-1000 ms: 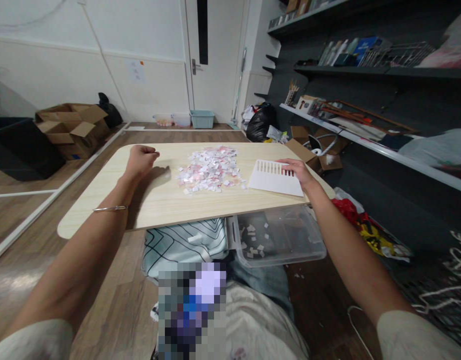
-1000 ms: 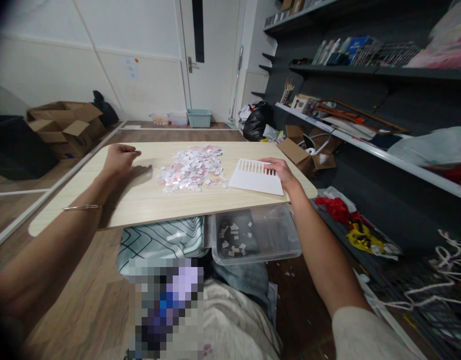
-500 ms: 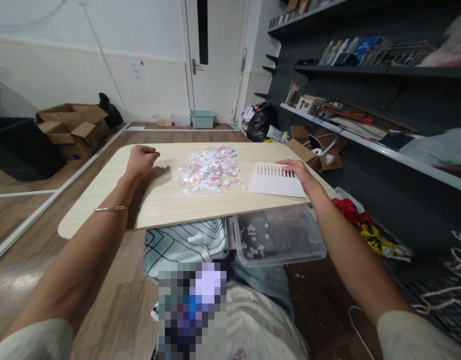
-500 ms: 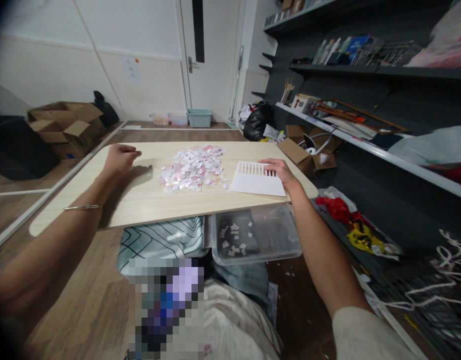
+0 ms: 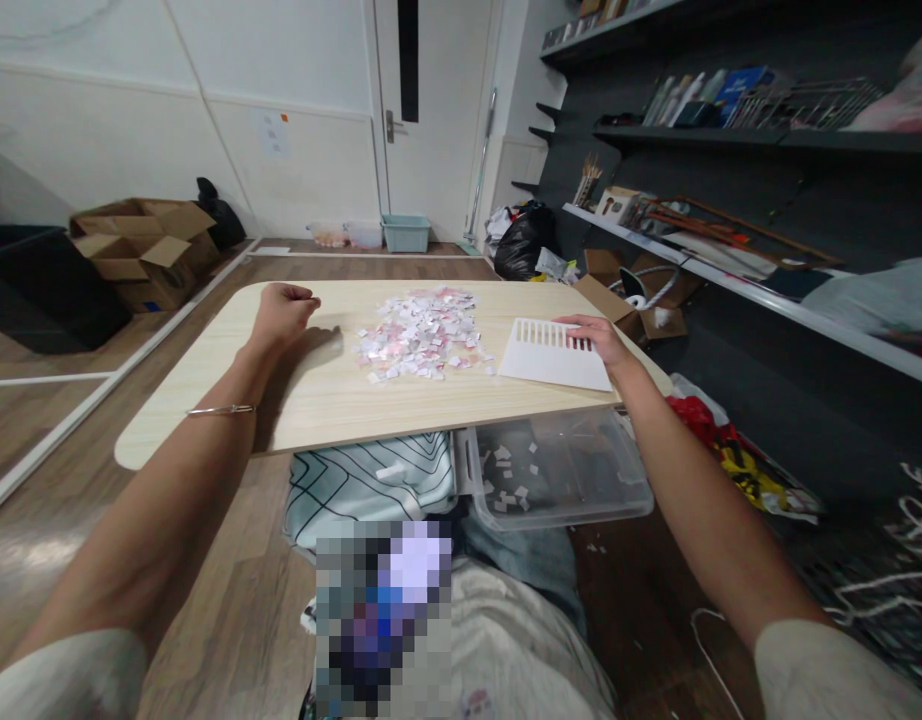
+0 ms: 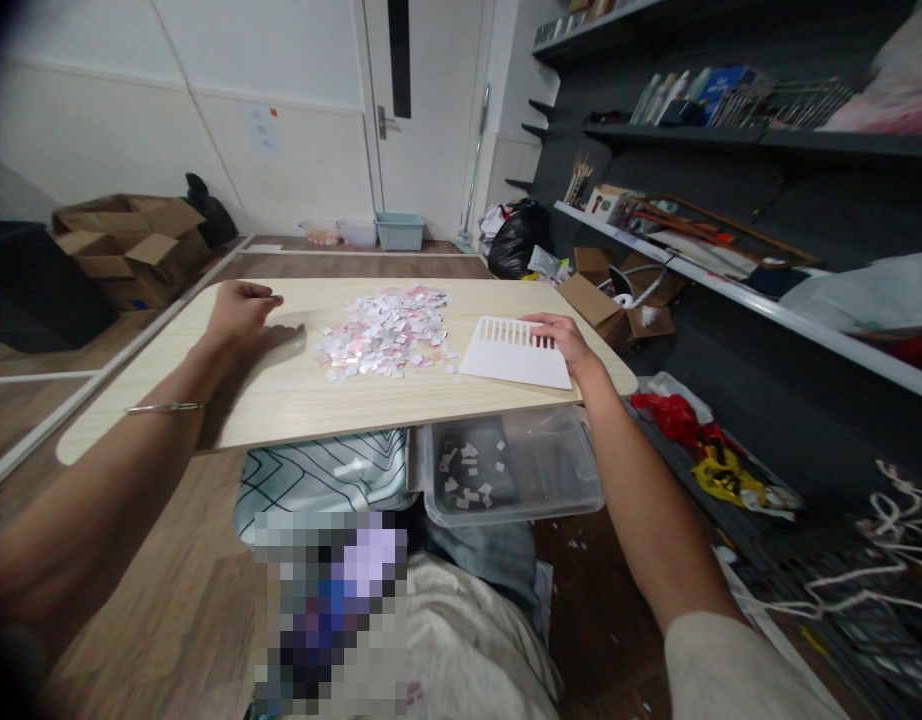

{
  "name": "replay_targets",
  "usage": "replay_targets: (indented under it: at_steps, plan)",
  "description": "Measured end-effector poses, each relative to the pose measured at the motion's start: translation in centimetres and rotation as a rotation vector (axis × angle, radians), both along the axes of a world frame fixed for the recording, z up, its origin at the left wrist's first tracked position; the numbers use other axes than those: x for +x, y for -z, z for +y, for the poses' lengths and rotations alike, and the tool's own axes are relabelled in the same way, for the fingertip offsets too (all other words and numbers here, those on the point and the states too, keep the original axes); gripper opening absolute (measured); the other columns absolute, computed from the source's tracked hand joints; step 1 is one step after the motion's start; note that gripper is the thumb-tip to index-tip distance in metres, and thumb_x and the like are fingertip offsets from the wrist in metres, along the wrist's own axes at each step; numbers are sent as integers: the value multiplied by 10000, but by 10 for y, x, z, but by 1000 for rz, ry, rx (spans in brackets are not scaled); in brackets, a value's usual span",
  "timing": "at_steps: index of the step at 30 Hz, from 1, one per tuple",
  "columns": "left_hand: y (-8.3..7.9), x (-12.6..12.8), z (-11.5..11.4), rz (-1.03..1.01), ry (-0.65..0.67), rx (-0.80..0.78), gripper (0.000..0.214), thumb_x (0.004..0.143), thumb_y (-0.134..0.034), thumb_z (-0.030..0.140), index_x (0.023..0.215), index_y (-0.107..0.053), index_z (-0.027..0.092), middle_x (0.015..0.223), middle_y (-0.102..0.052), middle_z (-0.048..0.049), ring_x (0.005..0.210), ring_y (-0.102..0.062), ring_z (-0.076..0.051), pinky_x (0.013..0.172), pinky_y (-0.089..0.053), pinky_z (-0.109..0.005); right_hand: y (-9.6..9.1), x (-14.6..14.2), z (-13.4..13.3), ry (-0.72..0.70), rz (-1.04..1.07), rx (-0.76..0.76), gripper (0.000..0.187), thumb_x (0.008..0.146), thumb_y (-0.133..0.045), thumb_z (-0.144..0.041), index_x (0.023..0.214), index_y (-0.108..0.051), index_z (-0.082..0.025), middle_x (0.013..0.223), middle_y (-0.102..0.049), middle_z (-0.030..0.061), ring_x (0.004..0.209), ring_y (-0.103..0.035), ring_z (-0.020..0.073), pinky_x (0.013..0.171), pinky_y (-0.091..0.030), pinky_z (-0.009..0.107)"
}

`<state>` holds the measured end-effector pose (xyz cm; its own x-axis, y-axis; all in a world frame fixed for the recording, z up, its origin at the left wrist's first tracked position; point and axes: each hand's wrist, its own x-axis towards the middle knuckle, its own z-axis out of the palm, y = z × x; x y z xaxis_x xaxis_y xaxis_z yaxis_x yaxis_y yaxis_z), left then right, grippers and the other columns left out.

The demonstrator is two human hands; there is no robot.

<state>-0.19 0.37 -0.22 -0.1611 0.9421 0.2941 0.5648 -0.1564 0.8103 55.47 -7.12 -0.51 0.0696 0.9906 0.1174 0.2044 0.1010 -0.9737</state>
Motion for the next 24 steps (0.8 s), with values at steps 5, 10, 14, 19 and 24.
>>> replay_targets:
  at_steps: [5, 10, 14, 19, 24]
  plan:
    - [-7, 5, -7, 58, -27, -21, 414, 810, -660, 208, 531, -360, 268, 521, -282, 54, 597, -255, -140, 630, -222, -351, 1, 4, 3, -12, -6, -6, 470, 558, -855, -348, 999, -909, -193, 773, -827, 66, 590, -643, 202, 561, -430, 312]
    - [-5, 5, -5, 26, -27, 26, 436, 784, -651, 151, 531, -320, 276, 523, -255, 50, 619, -241, -139, 635, -197, -364, 3, 6, 8, 40, 29, 18, 393, 521, -857, -301, 902, -882, -207, 741, -805, 50, 612, -655, 204, 576, -427, 312]
    - [-1, 1, 1, 6, -29, 49, 381, 762, -651, 170, 564, -347, 285, 523, -259, 53, 625, -235, -145, 629, -194, -360, 4, 5, 8, 55, 44, 13, 355, 524, -852, -285, 872, -872, -216, 731, -797, 34, 595, -632, 190, 585, -444, 314]
    - [-2, 2, 0, 24, 12, 28, 413, 783, -655, 157, 559, -332, 284, 514, -255, 53, 611, -237, -137, 622, -196, -367, 4, 3, 8, 82, 58, 44, 345, 545, -857, -292, 880, -883, -214, 771, -821, 41, 632, -668, 203, 613, -493, 325]
    - [-4, 4, -3, 36, 10, 33, 432, 799, -651, 151, 564, -313, 283, 525, -243, 57, 619, -218, -134, 626, -196, -365, 6, 6, 10, 94, 43, 55, 375, 567, -850, -292, 929, -894, -206, 805, -838, 48, 636, -680, 209, 606, -493, 327]
